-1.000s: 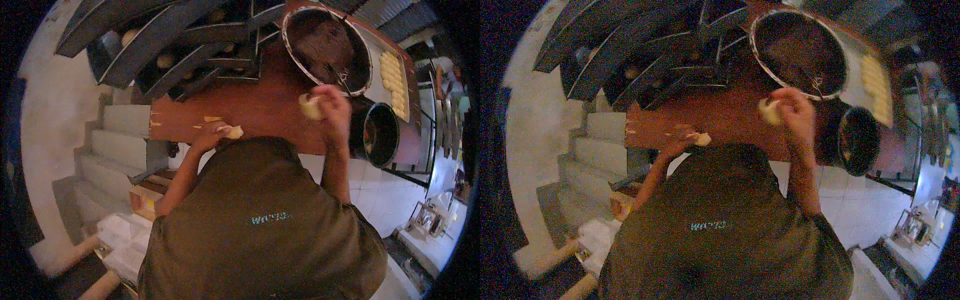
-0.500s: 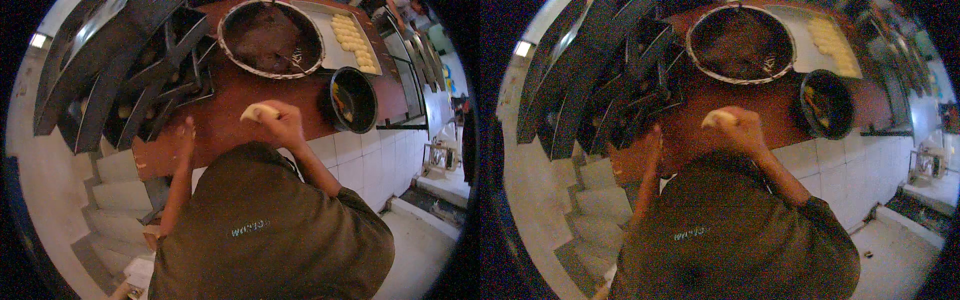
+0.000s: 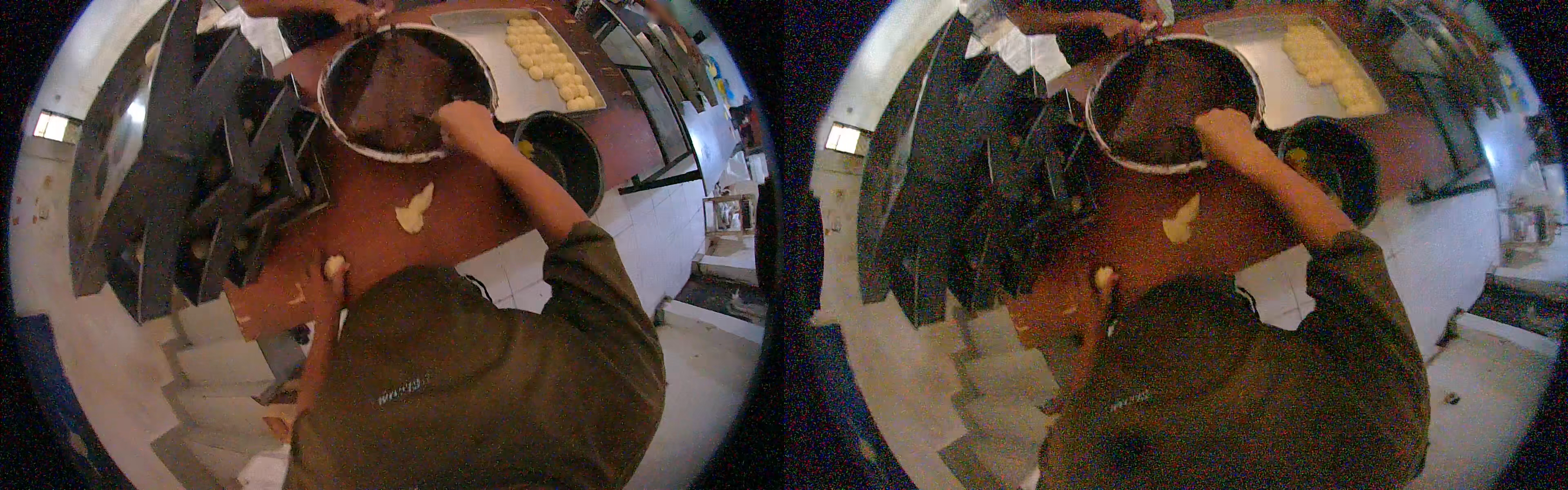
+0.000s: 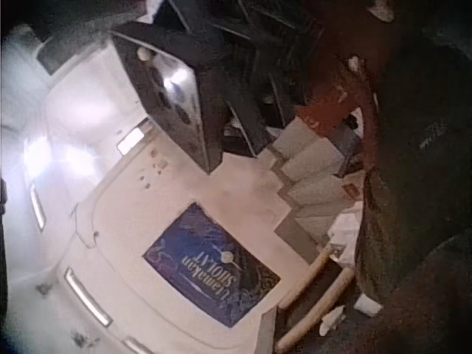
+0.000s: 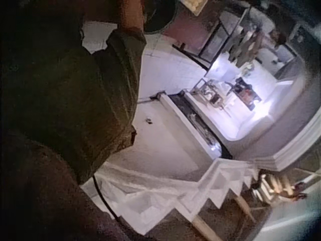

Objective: The person fills small pieces of dough with a dark spread, shapes them into rolls by hand, and places them onto a large metal baking tray while occasionally brushing the tray.

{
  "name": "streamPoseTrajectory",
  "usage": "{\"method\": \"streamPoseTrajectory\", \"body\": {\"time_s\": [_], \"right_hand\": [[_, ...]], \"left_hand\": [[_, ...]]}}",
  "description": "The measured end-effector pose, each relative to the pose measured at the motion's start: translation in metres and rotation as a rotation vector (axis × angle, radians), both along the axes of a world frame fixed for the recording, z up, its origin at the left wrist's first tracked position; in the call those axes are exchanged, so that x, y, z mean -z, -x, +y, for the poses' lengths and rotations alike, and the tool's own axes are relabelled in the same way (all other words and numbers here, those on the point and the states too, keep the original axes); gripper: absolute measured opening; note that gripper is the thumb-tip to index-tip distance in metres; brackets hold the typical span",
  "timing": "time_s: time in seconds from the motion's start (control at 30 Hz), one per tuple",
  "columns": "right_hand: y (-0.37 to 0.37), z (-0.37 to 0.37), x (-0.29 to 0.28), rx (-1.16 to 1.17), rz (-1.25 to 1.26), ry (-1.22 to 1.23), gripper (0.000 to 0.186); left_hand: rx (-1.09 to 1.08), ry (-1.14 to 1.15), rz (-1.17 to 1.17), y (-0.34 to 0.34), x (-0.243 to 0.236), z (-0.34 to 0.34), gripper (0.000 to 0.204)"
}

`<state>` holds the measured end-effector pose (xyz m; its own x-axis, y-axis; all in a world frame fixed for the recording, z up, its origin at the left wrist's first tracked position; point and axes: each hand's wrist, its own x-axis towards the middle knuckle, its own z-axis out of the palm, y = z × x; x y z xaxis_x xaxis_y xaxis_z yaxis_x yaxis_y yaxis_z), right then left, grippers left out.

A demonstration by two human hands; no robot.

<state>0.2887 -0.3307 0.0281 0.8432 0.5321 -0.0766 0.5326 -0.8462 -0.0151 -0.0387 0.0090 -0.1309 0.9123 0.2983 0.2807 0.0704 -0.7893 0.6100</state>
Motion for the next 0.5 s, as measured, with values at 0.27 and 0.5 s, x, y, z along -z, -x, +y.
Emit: {"method": "streamPoseTrajectory", "body": {"time_s": [0.27,0.5], "right_hand": [[-0.042,0.003,-0.016,-0.019,-0.055,-0.310,0.031],[-0.087,0.036,0.016,0.091,-0.144,-0.180,0.025]], "left_hand": [[0.021,-0.133,0.602,0.003,-0.045,-0.007,0.059],[0.060,-0.392,0.207,0.022,0.007,-0.002,0.075]]}}
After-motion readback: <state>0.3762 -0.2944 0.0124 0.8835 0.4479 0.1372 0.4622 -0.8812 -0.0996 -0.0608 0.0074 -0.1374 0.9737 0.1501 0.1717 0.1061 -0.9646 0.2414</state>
